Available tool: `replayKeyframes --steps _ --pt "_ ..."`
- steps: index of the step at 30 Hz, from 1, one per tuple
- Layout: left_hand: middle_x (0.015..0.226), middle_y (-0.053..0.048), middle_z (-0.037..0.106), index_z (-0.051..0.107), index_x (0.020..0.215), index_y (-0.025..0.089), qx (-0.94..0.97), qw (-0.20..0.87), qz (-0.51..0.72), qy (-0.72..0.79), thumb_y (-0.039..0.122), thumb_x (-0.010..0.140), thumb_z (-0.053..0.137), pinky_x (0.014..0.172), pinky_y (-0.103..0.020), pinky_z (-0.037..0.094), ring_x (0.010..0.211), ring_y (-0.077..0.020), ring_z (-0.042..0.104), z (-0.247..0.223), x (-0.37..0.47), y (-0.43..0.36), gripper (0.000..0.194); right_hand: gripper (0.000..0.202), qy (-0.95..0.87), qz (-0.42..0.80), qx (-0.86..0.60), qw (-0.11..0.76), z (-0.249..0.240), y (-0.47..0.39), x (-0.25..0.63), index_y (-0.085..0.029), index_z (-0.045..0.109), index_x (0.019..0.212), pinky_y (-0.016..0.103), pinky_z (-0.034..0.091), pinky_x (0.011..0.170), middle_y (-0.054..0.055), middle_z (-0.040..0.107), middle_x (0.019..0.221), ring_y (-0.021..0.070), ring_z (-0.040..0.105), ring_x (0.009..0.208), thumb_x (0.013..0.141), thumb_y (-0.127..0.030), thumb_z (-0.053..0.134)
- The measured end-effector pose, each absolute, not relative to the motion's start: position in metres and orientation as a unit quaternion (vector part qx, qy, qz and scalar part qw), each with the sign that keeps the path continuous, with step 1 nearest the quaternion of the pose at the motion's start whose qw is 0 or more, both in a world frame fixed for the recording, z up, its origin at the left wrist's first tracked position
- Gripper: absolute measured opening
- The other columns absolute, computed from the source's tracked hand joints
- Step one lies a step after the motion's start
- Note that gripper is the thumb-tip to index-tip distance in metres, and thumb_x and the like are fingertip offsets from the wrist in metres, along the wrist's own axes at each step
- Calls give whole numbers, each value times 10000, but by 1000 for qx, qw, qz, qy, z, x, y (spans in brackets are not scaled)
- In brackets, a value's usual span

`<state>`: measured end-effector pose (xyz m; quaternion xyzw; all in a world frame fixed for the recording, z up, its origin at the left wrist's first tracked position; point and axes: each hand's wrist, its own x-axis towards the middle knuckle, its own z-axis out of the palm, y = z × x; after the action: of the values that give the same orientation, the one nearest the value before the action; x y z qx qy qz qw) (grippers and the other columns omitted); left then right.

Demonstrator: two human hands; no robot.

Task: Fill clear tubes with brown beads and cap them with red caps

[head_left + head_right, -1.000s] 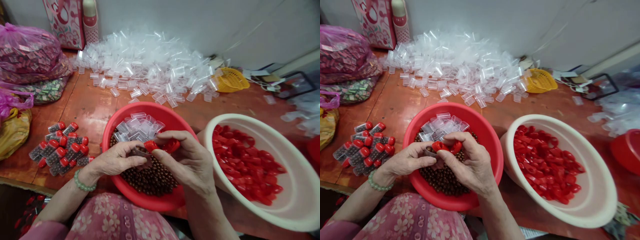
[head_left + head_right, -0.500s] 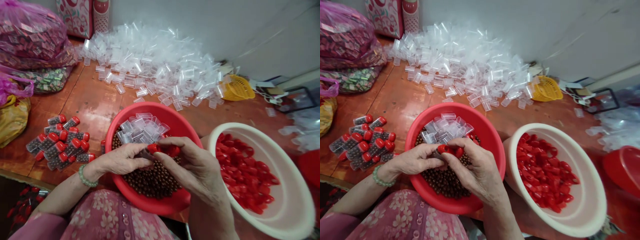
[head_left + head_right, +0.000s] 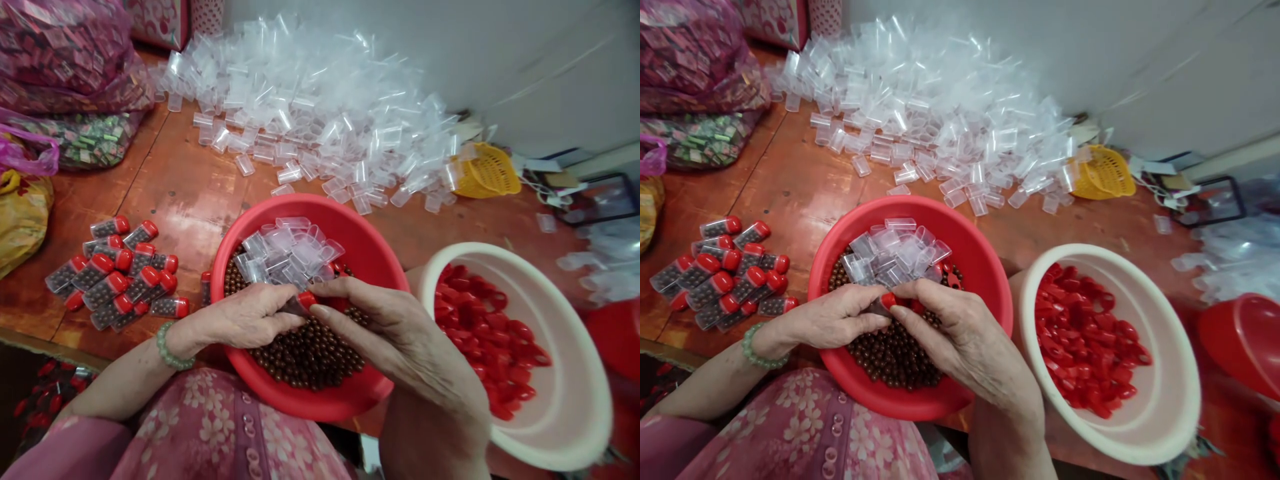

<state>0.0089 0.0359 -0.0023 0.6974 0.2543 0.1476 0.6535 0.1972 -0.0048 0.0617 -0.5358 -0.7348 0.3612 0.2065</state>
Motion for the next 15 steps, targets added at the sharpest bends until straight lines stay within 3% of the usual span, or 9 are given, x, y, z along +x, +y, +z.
replayKeyframes --steps 9,12,15 --pt "902 -64 624 514 912 169 751 595 92 272 266 888 464 738 -324 443 806 -194 581 -1 10 34 113 149 -759 375 -512 145 59 -1 200 -177 640 852 211 482 608 19 691 770 116 631 657 930 -267 550" --pt "961 -56 622 537 964 164 725 631 110 253 329 917 439 777 -323 447 852 -185 567 0 7 35 197 89 -745 393 -499 204 52 0 202 -183 650 918 217 498 639 14 701 795 116 635 678 900 -256 602" --pt "893 -39 587 547 978 147 682 682 124 232 411 935 406 737 -297 442 794 -156 522 2 3 38 302 112 -724 382 -486 307 41 -1 201 -187 656 964 249 513 699 20 688 827 129 635 738 881 -260 639"
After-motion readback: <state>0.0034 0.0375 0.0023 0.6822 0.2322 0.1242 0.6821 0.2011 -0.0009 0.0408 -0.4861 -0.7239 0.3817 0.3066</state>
